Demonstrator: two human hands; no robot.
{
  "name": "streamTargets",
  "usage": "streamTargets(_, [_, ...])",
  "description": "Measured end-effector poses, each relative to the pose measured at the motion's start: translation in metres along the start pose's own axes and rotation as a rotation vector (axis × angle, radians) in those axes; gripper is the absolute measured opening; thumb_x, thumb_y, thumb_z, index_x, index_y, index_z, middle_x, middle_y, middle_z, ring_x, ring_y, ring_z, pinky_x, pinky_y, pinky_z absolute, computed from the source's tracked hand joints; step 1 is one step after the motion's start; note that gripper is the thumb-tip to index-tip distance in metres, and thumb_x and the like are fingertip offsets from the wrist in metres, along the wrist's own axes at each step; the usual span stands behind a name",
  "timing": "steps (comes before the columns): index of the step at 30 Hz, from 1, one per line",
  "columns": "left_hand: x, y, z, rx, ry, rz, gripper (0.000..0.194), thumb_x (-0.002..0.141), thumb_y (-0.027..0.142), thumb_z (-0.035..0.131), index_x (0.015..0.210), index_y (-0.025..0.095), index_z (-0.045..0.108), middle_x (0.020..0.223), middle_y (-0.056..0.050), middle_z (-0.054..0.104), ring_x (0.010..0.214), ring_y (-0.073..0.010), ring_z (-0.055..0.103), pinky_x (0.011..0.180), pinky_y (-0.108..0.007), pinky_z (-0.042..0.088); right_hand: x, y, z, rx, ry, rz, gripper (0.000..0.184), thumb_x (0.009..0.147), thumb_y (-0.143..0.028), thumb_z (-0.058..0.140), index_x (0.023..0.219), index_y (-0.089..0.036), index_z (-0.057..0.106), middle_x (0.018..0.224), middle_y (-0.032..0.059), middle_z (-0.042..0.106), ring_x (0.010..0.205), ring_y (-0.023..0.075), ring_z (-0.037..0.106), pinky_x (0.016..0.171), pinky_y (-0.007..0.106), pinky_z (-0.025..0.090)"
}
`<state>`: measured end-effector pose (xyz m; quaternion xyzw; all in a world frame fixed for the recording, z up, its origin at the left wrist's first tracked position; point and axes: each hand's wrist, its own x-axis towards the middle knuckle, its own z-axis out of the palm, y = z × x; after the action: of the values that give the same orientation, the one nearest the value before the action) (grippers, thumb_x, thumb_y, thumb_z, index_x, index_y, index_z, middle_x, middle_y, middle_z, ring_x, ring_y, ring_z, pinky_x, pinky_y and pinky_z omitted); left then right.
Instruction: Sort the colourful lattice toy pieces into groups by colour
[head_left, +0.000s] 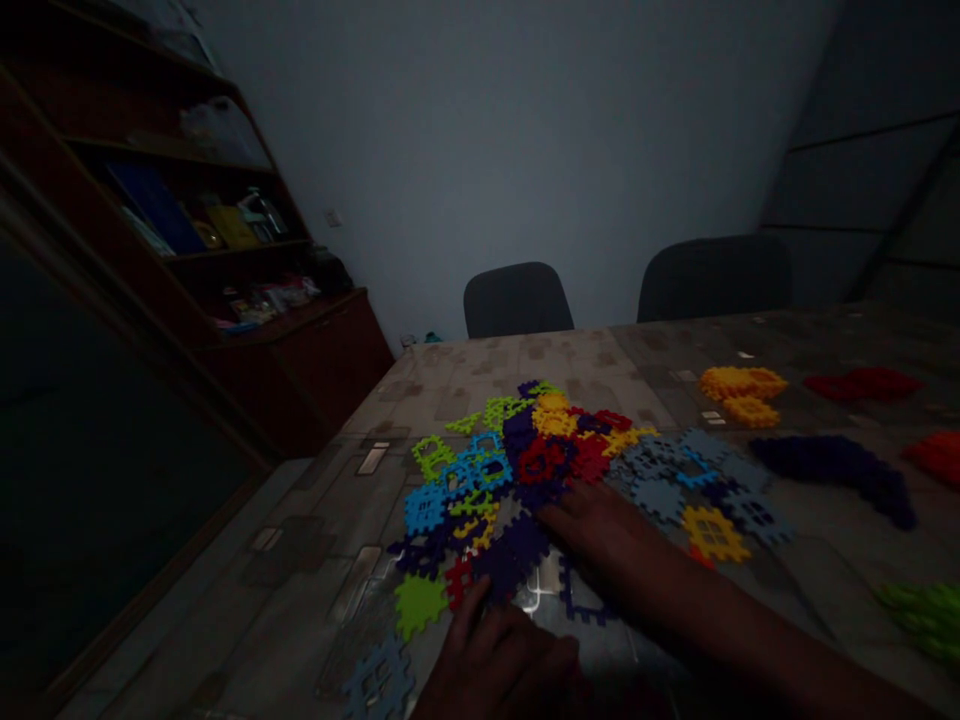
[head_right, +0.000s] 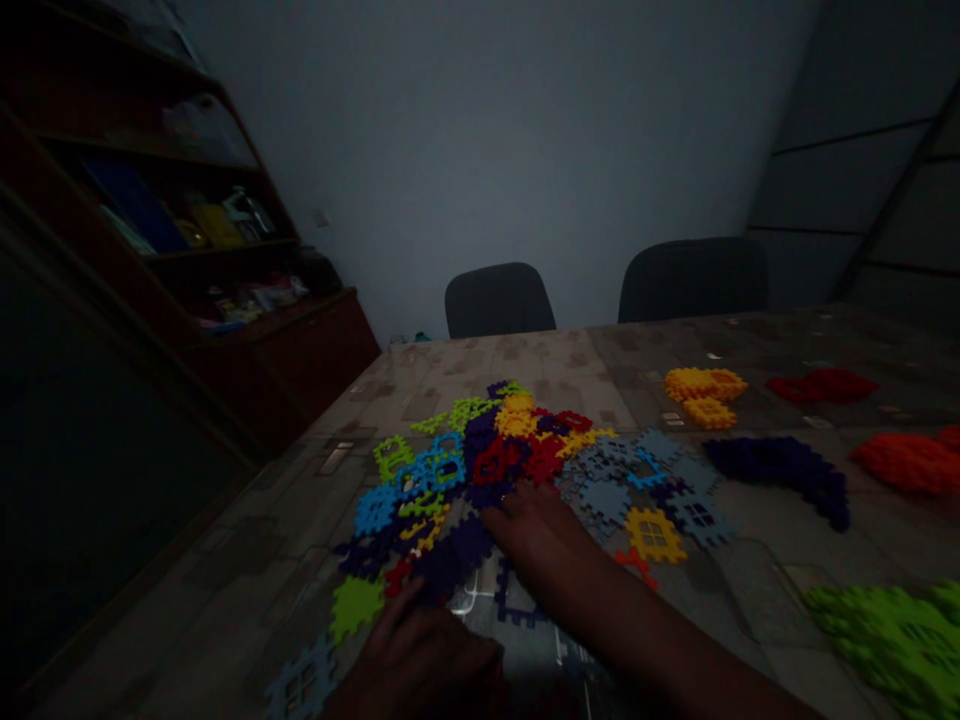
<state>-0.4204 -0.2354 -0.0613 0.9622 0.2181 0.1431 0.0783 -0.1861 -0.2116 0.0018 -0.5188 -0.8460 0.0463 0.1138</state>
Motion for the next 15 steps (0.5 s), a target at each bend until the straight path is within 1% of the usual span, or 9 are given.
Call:
streamTargets(2, [0.0,-0.003,-0.018,-0.028,0.053,-0.01,0.031,0.101,0.034,0.06,0.131,0.03,0.056,0.106,0.001,0.075,0.101,-0.0205,0.067,0.121,-0.051,0.026,-0.007,0.002,0.0,0.032,0.013,-0.016,0.04,0.077,0.001,0.057,0.109,-0.021,0.066,0.1,0.0076,0.067,0.092,0.0241,0.059,0.079,0.035,0.044])
streamTargets(3, [-0.001,-0.006,-0.031,-0.038,0.09,-0.032,0.032,0.102,0.035,0.059,0.133,0.029,0.055,0.111,0.0,0.074,0.105,-0.0219,0.066,0.121,-0.052,0.027,-0.012,0.003,0.0,0.072,0.034,-0.031,0.043,0.076,0.002,0.057,0.112,-0.021,0.065,0.102,0.0072,0.067,0.094,0.0235,0.059,0.081,0.035,0.045])
streamTargets(4, [-0.002,-0.011,-0.045,-0.036,0.151,-0.054,0.038,0.1,0.04,0.059,0.136,0.027,0.053,0.117,-0.003,0.072,0.11,-0.0246,0.065,0.119,-0.054,0.03,-0.017,0.004,0.0,0.127,0.066,-0.047,0.046,0.075,0.002,0.055,0.114,-0.021,0.064,0.105,0.007,0.066,0.097,0.0229,0.058,0.083,0.035,0.045])
streamTargets(5, [-0.004,-0.017,-0.06,-0.016,0.234,-0.144,0.037,0.101,0.04,0.057,0.136,0.027,0.052,0.123,-0.005,0.07,0.115,-0.0261,0.063,0.116,-0.054,0.033,-0.023,0.005,0.0,0.191,0.11,-0.068,0.047,0.076,0.002,0.053,0.116,-0.022,0.063,0.105,0.0066,0.065,0.098,0.0218,0.058,0.084,0.034,0.046])
streamTargets(6, [-0.005,-0.025,-0.074,0.002,0.304,-0.234,0.032,0.103,0.035,0.055,0.134,0.029,0.054,0.124,-0.005,0.07,0.115,-0.025,0.063,0.112,-0.05,0.038,-0.028,0.005,0.0,0.257,0.156,-0.091,0.045,0.077,0.001,0.05,0.114,-0.022,0.063,0.103,0.0061,0.064,0.097,0.0206,0.058,0.082,0.032,0.047])
streamTargets(7, [-0.007,-0.032,-0.086,0.017,0.364,-0.29,0.025,0.103,0.03,0.053,0.128,0.029,0.058,0.12,-0.004,0.071,0.112,-0.0239,0.064,0.105,-0.045,0.045,-0.034,0.005,0.001,0.317,0.201,-0.117,0.042,0.077,0.0,0.049,0.11,-0.022,0.063,0.099,0.0054,0.063,0.093,0.0191,0.059,0.078,0.03,0.047])
streamTargets(9, [-0.009,-0.045,-0.101,0.027,0.418,-0.347,0.019,0.102,0.03,0.055,0.118,0.028,0.064,0.112,-0.005,0.073,0.105,-0.0241,0.067,0.092,-0.039,0.052,-0.044,0.002,0.002,0.388,0.26,-0.149,0.034,0.078,-0.001,0.047,0.1,-0.022,0.061,0.09,0.0031,0.061,0.083,0.0162,0.059,0.069,0.026,0.045])
streamTargets(11, [-0.009,-0.051,-0.104,-0.007,0.384,-0.349,0.017,0.101,0.032,0.056,0.112,0.026,0.068,0.107,-0.005,0.074,0.099,-0.0246,0.068,0.087,-0.037,0.054,-0.054,-0.002,0.004,0.423,0.297,-0.135,0.027,0.081,-0.002,0.045,0.094,-0.022,0.058,0.085,0.0013,0.06,0.075,0.0138,0.057,0.064,0.024,0.042])
streamTargets(15, [-0.003,-0.042,-0.095,-0.122,0.126,-0.351,0.02,0.098,0.038,0.061,0.112,0.026,0.071,0.107,-0.006,0.074,0.099,-0.0259,0.067,0.09,-0.039,0.053,-0.077,-0.008,0.013,0.408,0.369,-0.061,0.02,0.088,-0.005,0.047,0.081,-0.023,0.051,0.075,-0.0012,0.057,0.066,0.0115,0.054,0.059,0.022,0.038])
